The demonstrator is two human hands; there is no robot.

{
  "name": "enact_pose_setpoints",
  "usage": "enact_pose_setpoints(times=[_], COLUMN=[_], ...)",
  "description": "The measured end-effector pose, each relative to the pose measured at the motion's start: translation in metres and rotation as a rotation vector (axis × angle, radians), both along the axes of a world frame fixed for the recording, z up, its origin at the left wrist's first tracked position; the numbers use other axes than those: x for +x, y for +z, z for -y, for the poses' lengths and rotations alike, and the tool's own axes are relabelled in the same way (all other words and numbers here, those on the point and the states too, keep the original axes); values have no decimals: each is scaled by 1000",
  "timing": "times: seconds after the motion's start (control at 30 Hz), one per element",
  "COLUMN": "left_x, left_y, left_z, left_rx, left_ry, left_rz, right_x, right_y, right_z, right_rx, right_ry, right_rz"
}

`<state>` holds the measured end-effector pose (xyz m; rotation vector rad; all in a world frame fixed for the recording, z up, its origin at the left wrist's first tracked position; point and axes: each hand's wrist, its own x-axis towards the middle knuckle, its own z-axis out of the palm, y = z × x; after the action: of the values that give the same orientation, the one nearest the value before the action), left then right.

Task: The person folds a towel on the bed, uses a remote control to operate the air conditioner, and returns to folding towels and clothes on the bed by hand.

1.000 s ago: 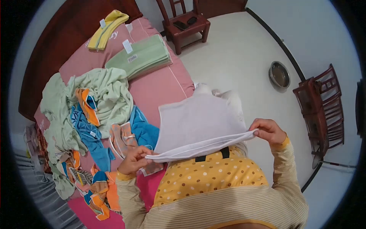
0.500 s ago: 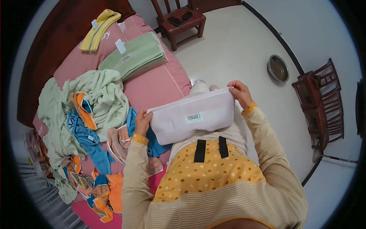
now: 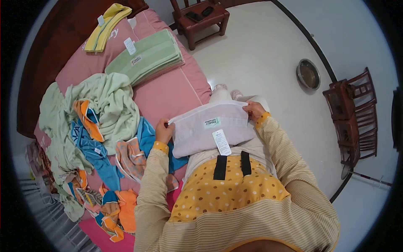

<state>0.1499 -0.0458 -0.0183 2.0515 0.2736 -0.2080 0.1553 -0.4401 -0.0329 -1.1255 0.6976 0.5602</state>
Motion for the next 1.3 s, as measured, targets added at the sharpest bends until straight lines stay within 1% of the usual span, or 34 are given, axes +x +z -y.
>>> enact_pose_setpoints(times=[0.03,0.1,0.13,0.2,0.23,0.3,0.33,0.4,0.43,0.5,0.53,0.6,0.63,0.7,0.73,0.8,0.83,0.87,0.9,0.93,0.97,1.0,1.03,1.07,1.13,1.17,1.23,1.3], left_x=[2,8,12,20,24,29,30,30,31,31,30,28,28,27,28,29,29,27,25,21,16,10,6,1,-9,-14,-21,-24], left_y=[-3,-7,-7,-8,-1,20,19,15,9,-4,-2,5,7,11,11,11,18,26,35,55,81,96,100,111,142,151,164,169], left_z=[-1,-3,-4,-6,-4,-1,-1,-1,-3,-8,-7,-4,-3,-5,-6,-7,-5,-3,-2,1,3,3,-2,-4,-5,-4,0,-2], left_rx=[3,103,102,-311,-310,-465,-464,-497,-491,-750,-750,-837,-838,-866,-866,-916,-916,-857,-797,-800,-713,-624,-566,-568,-504,-506,-632,-653], left_ry=[-2,-135,-141,-46,-50,25,23,68,61,45,43,71,66,100,99,130,128,132,133,126,97,71,54,55,-27,-30,26,36], left_rz=[-2,41,44,-333,-330,-555,-554,-552,-551,-507,-507,-606,-599,-618,-611,-576,-573,-394,-216,-209,-58,91,211,218,457,465,571,602], right_x=[1,4,2,0,-2,-6,-9,-14,-16,-17,-17,-16,-15,-14,-11,-8,-6,-4,-2,0,-1,-5,-9,-13,-21,-25,-31,-35], right_y=[0,2,-1,-7,-7,-7,-14,-29,-22,6,0,-20,-19,-18,-15,-9,0,-4,-8,-10,6,42,77,102,141,153,176,186], right_z=[-3,-8,-7,-7,-6,-5,-4,-5,-7,-13,-11,-6,-5,-7,-9,-10,-5,4,14,20,18,9,2,-1,-4,-3,-4,-5], right_rx=[3,-95,-95,38,39,223,225,344,348,296,296,241,239,335,335,346,419,419,261,97,95,36,-23,-22,23,66,94,122], right_ry=[-2,-6,-13,-33,-37,23,21,66,60,39,38,129,129,55,58,-381,-395,-397,-319,-236,-237,-286,-333,-330,-387,-392,-388,-382], right_rz=[-2,-127,-125,-252,-249,-347,-345,-238,-235,-244,-243,-329,-320,-281,-274,-79,-41,-35,190,414,425,552,677,684,922,949,1006,1057])
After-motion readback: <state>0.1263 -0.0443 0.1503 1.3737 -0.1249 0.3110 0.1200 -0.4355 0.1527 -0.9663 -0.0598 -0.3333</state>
